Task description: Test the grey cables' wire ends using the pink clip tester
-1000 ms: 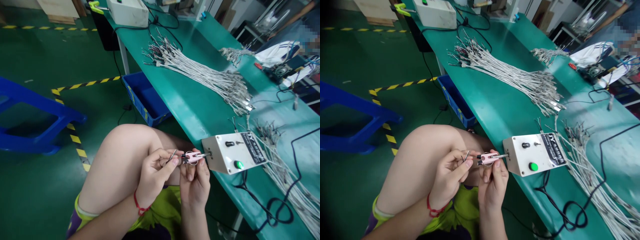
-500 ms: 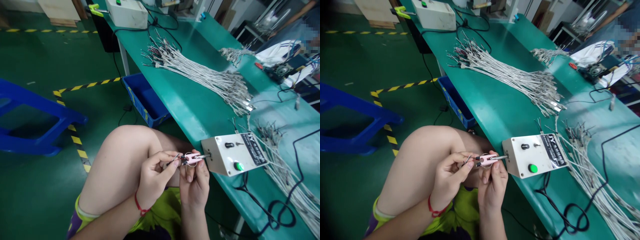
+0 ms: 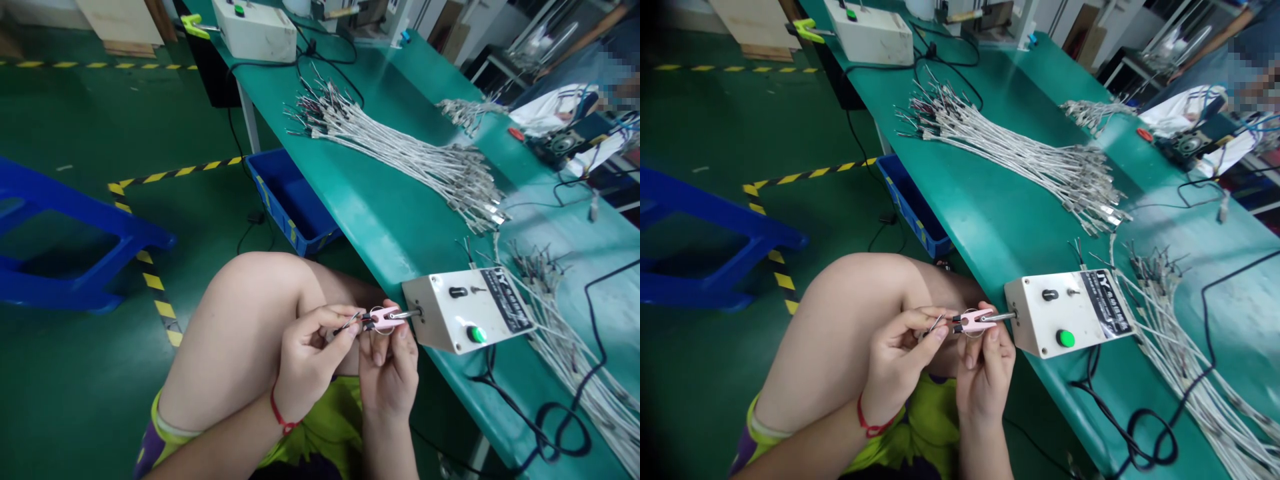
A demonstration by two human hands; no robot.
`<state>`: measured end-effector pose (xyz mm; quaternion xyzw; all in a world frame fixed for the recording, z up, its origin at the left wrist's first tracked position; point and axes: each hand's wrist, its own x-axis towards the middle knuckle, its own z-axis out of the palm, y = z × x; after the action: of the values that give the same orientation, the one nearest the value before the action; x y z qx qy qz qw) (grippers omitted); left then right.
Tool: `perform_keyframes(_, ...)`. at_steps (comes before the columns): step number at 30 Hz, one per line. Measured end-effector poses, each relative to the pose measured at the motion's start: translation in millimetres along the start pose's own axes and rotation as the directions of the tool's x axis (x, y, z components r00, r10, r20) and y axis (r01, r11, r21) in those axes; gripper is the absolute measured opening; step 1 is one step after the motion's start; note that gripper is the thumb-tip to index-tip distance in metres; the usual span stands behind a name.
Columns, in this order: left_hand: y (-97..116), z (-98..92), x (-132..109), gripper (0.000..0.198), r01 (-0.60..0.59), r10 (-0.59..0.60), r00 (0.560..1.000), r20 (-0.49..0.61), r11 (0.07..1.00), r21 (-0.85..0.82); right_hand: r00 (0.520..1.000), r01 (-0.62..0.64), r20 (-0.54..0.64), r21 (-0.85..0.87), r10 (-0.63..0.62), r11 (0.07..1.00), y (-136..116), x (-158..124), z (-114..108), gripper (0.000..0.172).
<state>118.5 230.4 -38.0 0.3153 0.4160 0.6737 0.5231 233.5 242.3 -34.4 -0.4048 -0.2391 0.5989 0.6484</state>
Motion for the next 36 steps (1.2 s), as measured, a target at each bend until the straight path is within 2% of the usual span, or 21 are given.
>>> perform_keyframes(15,4.6,2.0,3.5,0.009,-0.037,0.037,0.999,-0.004,0.999,0.039,1.0,-0.003,0.001,-0.012,0.003,1.0,-0.9,-1.3,1.2,0.032)
perform_keyframes(28,5.8,0.6,0.9,0.013,-0.017,0.016,1.0,0.01,0.996,0.088,1.0,-0.026,0.004,-0.044,0.026,0.999,-0.8,-5.0,2.9,0.034)
perform_keyframes(30,6.0,0.0,0.9,0.011,-0.027,0.026,1.0,0.011,0.993,0.116,0.999,0.013,-0.039,-0.103,-0.018,0.995,2.2,-12.5,-0.3,0.031)
perform_keyframes(31,5.7,-0.4,0.8,0.01,-0.028,0.026,1.0,0.012,0.99,0.137,0.993,0.07,-0.081,-0.176,-0.085,0.982,3.3,-17.1,-2.8,0.028)
perform_keyframes(32,5.3,-0.9,0.6,0.008,-0.022,0.021,1.0,0.012,0.987,0.159,0.971,0.159,-0.127,-0.278,-0.201,0.947,3.5,-21.5,-5.6,0.023)
perform_keyframes(33,4.7,-1.4,0.2,0.007,-0.008,0.007,1.0,0.008,0.984,0.18,0.921,0.266,-0.159,-0.405,-0.354,0.875,2.4,-25.2,-8.5,0.02)
perform_keyframes(35,3.5,-2.5,-1.1,0.005,0.036,-0.035,0.999,-0.007,0.976,0.213,0.74,0.442,-0.137,-0.639,-0.659,0.629,-5.2,-28.9,-13.0,0.026)
perform_keyframes(36,3.1,-3.0,-1.8,0.006,0.058,-0.055,0.998,-0.018,0.974,0.221,0.654,0.482,-0.096,-0.712,-0.751,0.511,-11.2,-28.5,-14.2,0.036)
